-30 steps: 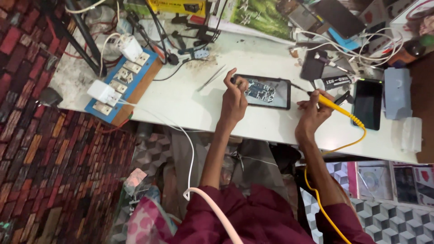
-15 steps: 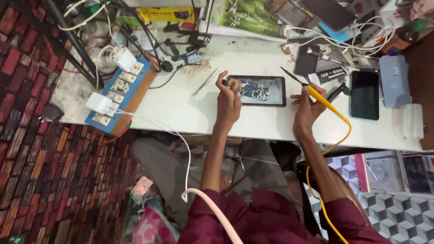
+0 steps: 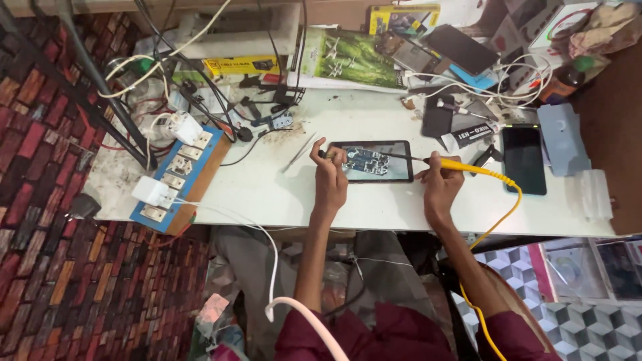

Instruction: The person uses a soldering iron and tweezers to work on a small circuit board placed on a tablet. They repeatedly heat and adjust components on the board throughout the clip.

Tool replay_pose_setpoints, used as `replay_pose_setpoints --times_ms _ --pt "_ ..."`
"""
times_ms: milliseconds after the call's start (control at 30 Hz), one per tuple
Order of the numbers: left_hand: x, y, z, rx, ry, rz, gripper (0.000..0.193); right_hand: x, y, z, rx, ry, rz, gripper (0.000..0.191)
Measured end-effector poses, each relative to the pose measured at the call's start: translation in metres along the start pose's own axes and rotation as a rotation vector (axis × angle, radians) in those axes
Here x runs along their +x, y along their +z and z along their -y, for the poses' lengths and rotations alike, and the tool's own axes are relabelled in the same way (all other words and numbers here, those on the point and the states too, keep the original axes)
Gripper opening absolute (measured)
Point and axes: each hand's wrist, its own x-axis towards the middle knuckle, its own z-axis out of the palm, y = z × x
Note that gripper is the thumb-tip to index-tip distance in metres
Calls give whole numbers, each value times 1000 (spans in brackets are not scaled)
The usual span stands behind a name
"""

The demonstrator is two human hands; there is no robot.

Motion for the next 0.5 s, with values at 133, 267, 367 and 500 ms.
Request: replay_pose_setpoints --times_ms 133,267,367,500 --pt "-2 0 5 -29 -2 10 38 -3 3 3 -42 23 -33 23" --pt "-5 1 11 -77 -37 18 41 -3 2 1 -102 14 -19 22" --pt "-6 0 15 -97 -21 35 42 -4 3 -1 -61 -6 -13 23" --pt "-12 -1 19 -68 -6 56 42 -7 3 1 -82 18 -31 22"
